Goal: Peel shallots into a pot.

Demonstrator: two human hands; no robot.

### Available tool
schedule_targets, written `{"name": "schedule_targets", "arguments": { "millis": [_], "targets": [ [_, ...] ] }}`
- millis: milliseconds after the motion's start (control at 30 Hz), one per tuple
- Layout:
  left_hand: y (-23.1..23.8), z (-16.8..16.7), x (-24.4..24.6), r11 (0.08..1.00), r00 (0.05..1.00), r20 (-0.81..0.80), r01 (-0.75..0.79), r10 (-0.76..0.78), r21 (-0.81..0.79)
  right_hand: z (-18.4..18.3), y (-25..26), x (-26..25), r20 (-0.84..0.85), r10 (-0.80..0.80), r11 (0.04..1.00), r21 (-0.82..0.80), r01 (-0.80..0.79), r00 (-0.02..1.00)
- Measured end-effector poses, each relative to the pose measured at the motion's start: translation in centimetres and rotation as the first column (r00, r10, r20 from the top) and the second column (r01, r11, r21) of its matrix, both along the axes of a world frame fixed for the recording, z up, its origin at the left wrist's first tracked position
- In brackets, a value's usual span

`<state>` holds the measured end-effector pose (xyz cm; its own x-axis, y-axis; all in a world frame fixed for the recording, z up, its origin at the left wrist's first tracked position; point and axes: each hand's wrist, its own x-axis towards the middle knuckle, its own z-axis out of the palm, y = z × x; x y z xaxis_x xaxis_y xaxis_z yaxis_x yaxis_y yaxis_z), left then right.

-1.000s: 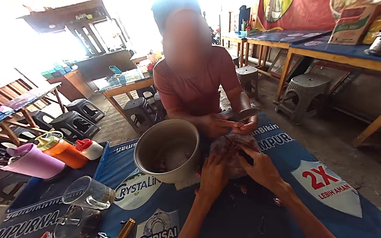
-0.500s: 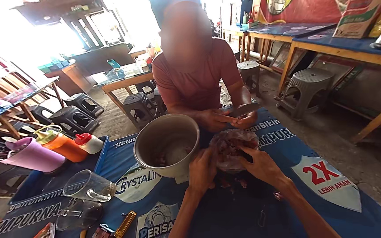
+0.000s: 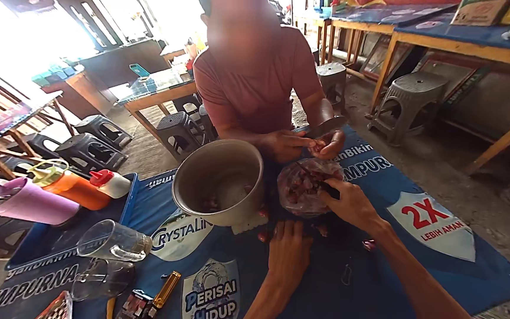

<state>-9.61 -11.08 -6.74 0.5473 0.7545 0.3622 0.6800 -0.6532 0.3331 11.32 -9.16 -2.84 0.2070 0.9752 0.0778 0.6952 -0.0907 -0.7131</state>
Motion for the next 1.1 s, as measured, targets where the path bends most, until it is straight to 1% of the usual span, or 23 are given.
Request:
{"name": "schedule_targets", "arguments": {
  "millis": [100, 133, 167, 233, 267, 367, 433, 500, 533, 567, 633, 667, 733, 800, 833, 900, 1000, 1033, 1100],
  "targets": [
    [0.4, 0.2, 0.9, 0.994, 0.996, -0.092, 0.004, -0.014, -0.111, 0.2, 0.1, 0.2, -0.01, 0.005, 1.0, 0.022, -0.005, 1.0],
    [0.6, 0.5, 1.0, 0.986, 0.996, -0.088, 0.017, -0.032, -0.166, 0.2, 0.0, 0.3, -0.009, 0.004, 1.0, 0.025, -0.004, 1.0],
    [0.8, 0.5, 1.0, 0.982, 0.998, -0.038, 0.045, -0.053, -0.182, 0.3, 0.0, 0.2, -0.007, 0.002, 1.0, 0.024, -0.002, 1.0],
    [1.2, 0.0, 1.8, 0.986, 0.993, 0.07, 0.108, -0.1, -0.126, 0.4, 0.1, 0.2, -0.014, 0.0, 0.999, 0.033, 0.0, 1.0],
    [1.2, -0.3, 2.3, 0.986, 0.987, 0.092, 0.137, -0.128, -0.094, 0.5, 0.1, 0.2, -0.022, 0.0, 1.0, 0.031, 0.001, 1.0],
    [1.2, -1.3, 4.1, 0.973, 0.976, 0.053, 0.213, -0.209, -0.085, 0.4, 0.2, 0.4, -0.044, -0.005, 1.0, 0.013, 0.006, 0.999],
    [1.4, -1.0, 4.7, 0.964, 0.973, 0.019, 0.231, -0.231, -0.134, 0.3, 0.4, 0.6, -0.048, -0.009, 1.0, -0.004, 0.009, 0.999],
    [1.5, -0.3, 4.6, 0.955, 0.973, -0.024, 0.22, -0.229, -0.198, 0.3, 0.4, 0.7, -0.038, -0.002, 0.999, -0.035, 0.0, 0.999],
    [1.5, -0.1, 4.5, 0.958, 0.975, -0.027, 0.209, -0.219, -0.195, 0.3, 0.3, 0.7, -0.03, 0.018, 0.998, -0.052, -0.019, 0.999],
    [1.4, -0.1, 4.2, 0.969, 0.981, 0.002, 0.194, -0.196, -0.154, 0.3, 0.2, 0.9, -0.024, 0.051, 0.996, -0.07, -0.052, 0.998],
    [1.6, -0.1, 3.6, 0.989, 0.984, 0.11, 0.145, -0.14, -0.039, 0.5, 0.0, 1.4, -0.011, 0.117, 0.989, -0.092, -0.117, 0.993],
    [1.9, 0.3, 3.1, 0.994, 0.983, 0.147, 0.113, -0.111, -0.009, 0.6, -0.1, 1.7, 0.002, 0.136, 0.986, -0.099, -0.135, 0.991],
    [2.7, 1.8, 2.4, 0.999, 0.982, 0.186, 0.044, -0.042, -0.005, 1.0, -0.5, 2.4, 0.017, 0.159, 0.979, -0.13, -0.156, 0.987],
    [3.9, 2.9, 2.2, 0.999, 0.969, 0.245, -0.011, 0.001, 0.039, 1.3, -0.9, 3.3, 0.023, 0.181, 0.968, -0.182, -0.174, 0.983],
    [4.6, 3.2, 2.3, 0.997, 0.96, 0.281, -0.027, 0.007, 0.067, 1.4, -1.1, 3.7, 0.025, 0.191, 0.961, -0.209, -0.182, 0.981],
    [5.8, 3.7, 2.9, 0.997, 0.947, 0.321, -0.034, 0.01, 0.071, 1.5, -1.3, 4.5, 0.041, 0.207, 0.947, -0.261, -0.189, 0.977],
    [7.2, 3.7, 4.0, 0.998, 0.957, 0.285, -0.057, 0.063, -0.027, 1.9, -1.8, 5.3, 0.076, 0.216, 0.921, -0.346, -0.178, 0.973],
    [7.6, 3.5, 4.3, 0.997, 0.961, 0.266, -0.075, 0.079, -0.025, 2.0, -1.9, 5.5, 0.084, 0.211, 0.915, -0.367, -0.167, 0.974],
    [8.4, 3.0, 4.7, 0.987, 0.965, 0.248, -0.116, 0.085, 0.11, 2.0, -1.9, 5.9, 0.091, 0.196, 0.913, -0.38, -0.148, 0.976]
  ]
}}
